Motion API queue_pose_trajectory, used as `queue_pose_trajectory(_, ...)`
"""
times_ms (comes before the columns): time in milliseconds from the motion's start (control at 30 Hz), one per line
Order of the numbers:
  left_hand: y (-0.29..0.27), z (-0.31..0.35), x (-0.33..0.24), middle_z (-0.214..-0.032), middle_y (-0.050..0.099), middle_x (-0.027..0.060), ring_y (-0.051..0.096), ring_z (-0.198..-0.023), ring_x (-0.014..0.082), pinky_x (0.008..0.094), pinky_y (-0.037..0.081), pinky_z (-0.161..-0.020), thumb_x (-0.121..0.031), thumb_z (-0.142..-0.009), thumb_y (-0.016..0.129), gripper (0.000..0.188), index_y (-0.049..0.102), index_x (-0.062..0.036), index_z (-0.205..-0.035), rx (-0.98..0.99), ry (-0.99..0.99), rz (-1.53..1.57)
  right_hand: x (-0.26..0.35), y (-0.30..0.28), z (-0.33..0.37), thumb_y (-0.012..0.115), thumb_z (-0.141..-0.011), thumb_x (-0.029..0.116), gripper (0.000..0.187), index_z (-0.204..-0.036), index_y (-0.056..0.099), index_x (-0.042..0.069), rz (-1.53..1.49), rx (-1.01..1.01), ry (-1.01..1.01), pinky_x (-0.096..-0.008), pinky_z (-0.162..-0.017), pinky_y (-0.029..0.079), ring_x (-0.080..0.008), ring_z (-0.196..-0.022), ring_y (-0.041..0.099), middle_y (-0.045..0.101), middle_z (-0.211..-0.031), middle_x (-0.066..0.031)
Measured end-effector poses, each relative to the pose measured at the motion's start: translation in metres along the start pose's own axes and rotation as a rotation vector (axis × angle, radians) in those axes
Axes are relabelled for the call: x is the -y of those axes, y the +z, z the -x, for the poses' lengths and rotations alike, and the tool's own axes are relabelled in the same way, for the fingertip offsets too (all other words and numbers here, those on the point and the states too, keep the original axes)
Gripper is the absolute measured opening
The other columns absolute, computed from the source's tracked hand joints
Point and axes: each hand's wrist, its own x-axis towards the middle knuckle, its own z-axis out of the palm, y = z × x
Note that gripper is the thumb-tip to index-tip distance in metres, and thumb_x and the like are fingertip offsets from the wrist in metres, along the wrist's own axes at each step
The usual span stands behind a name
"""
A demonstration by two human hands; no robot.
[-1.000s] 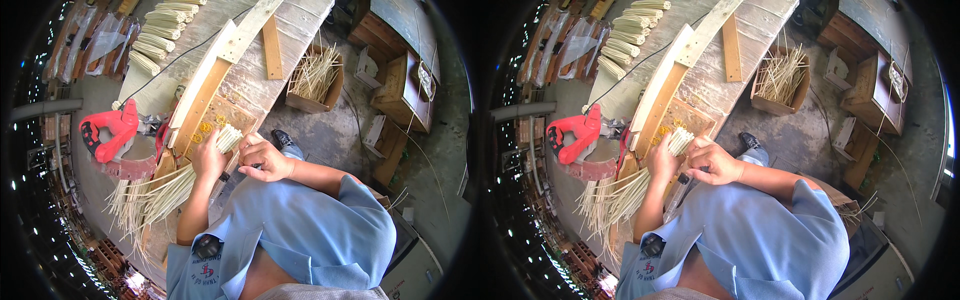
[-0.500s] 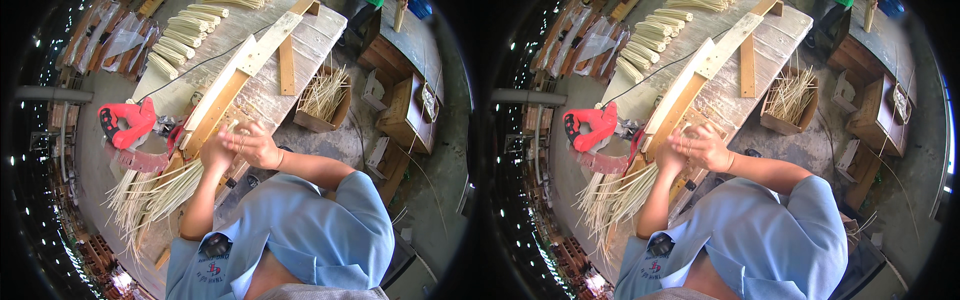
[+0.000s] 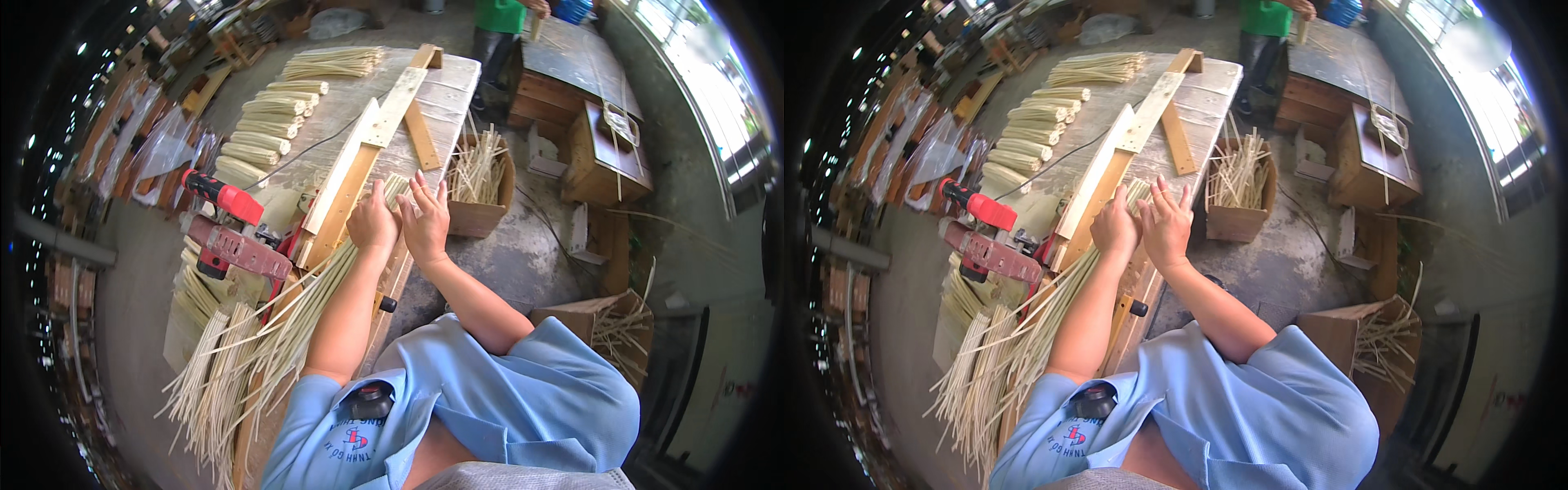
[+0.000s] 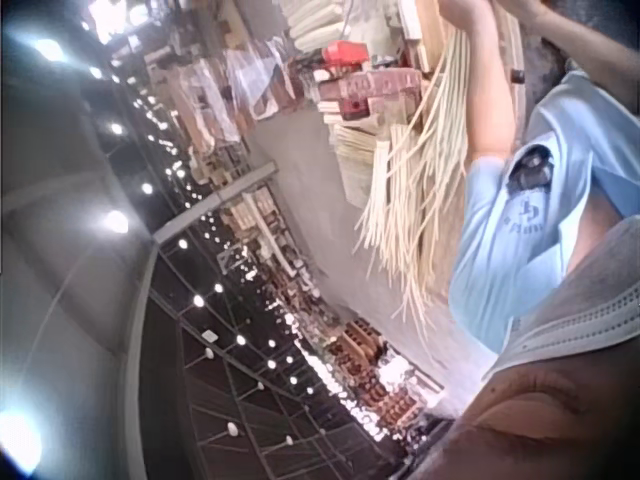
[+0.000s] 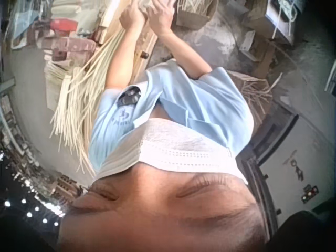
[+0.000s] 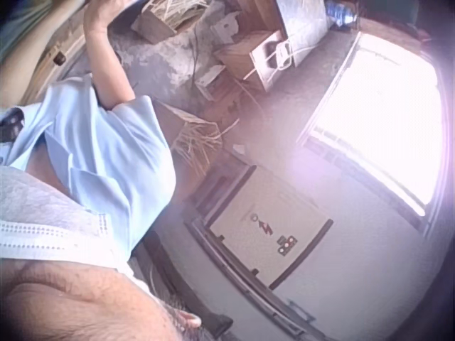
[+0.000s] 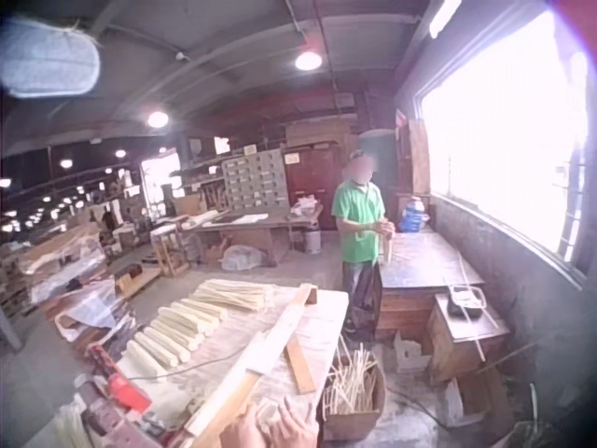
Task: The person gathers thin wooden sticks on a workbench, aligns them into bundles, and secures each bundle with a rubber band. The person repeatedly picks up sticks, aligns them, and ties them together, placing finished bundles on the table.
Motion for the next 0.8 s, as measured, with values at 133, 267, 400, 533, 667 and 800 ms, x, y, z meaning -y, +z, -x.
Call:
queue_pose_trajectory(133, 0.011, 0.018, 0.005, -0.097, 0.073, 0.0158, 0.071, -0.094, 0.0373, 0.0502, 0.055, -0.077, -0.037, -0.088, 0.069, 0.046, 0.056, -0.0174, -0.128, 0.036, 0.046, -0.005, 0.013, -0.011, 0.014, 0.072, -0.092, 0.026, 0.039, -0.122, 0.071, 0.002, -0.114, -0.033, 0.326, -0.0395, -0.113, 0.04, -0.0303, -0.124, 0.063, 0.066, -0.132, -0.0149)
queue_pose_trajectory(267, 0.021, 0.026, 0.012, -0.091, 0.074, 0.0139, 0.072, -0.091, 0.0353, 0.0495, 0.056, -0.075, -0.039, -0.084, 0.076, 0.053, 0.056, -0.0181, -0.128, 0.038, 0.092, -0.041, 0.019, -0.025, 0.025, 0.073, -0.091, 0.029, 0.036, -0.116, 0.074, 0.002, -0.183, -0.027, 0.532, -0.0299, -0.098, 0.051, -0.0269, -0.111, 0.07, 0.07, -0.125, -0.0128)
queue_pose_trajectory(400, 0.024, 0.03, 0.011, -0.093, 0.075, 0.0141, 0.073, -0.092, 0.0345, 0.0488, 0.057, -0.077, -0.037, -0.082, 0.078, 0.055, 0.055, -0.0185, -0.129, 0.064, 0.094, -0.028, 0.01, -0.029, 0.022, 0.072, -0.092, 0.028, 0.031, -0.107, 0.076, 0.001, -0.305, -0.041, 0.659, -0.0281, -0.093, 0.051, -0.0186, -0.105, 0.072, 0.073, -0.121, -0.0124)
queue_pose_trajectory(533, 0.022, 0.025, 0.008, -0.097, 0.075, 0.0154, 0.072, -0.094, 0.0356, 0.0479, 0.056, -0.079, -0.037, -0.074, 0.084, 0.066, 0.057, -0.0156, -0.131, 0.105, 0.102, -0.004, -0.013, -0.019, 0.027, 0.069, -0.094, 0.018, 0.036, -0.127, 0.07, 0.004, -0.826, -0.03, 0.599, -0.03, -0.083, 0.051, -0.0142, -0.091, 0.068, 0.075, -0.111, -0.0027)
queue_pose_trajectory(667, 0.02, 0.019, 0.021, -0.097, 0.075, 0.0152, 0.073, -0.092, 0.035, 0.0482, 0.057, -0.078, -0.033, -0.074, 0.083, 0.057, 0.06, -0.0158, -0.124, 0.143, 0.042, -0.008, -0.013, -0.026, 0.016, 0.068, -0.093, 0.025, 0.03, -0.117, 0.071, 0.009, -1.076, 0.142, 0.887, -0.0358, -0.089, 0.041, -0.0113, -0.094, 0.062, 0.072, -0.103, -0.0005)
queue_pose_trajectory(800, 0.019, 0.025, 0.011, -0.097, 0.074, 0.0148, 0.072, -0.092, 0.0358, 0.0486, 0.057, -0.08, -0.026, -0.075, 0.078, 0.051, 0.06, -0.015, -0.122, 0.229, 0.077, -0.003, -0.081, -0.04, -0.003, 0.064, -0.096, 0.029, 0.017, -0.095, 0.065, 0.012, -1.079, 0.401, 0.864, -0.0395, -0.093, 0.038, -0.0138, -0.093, 0.059, 0.068, -0.092, 0.0003)
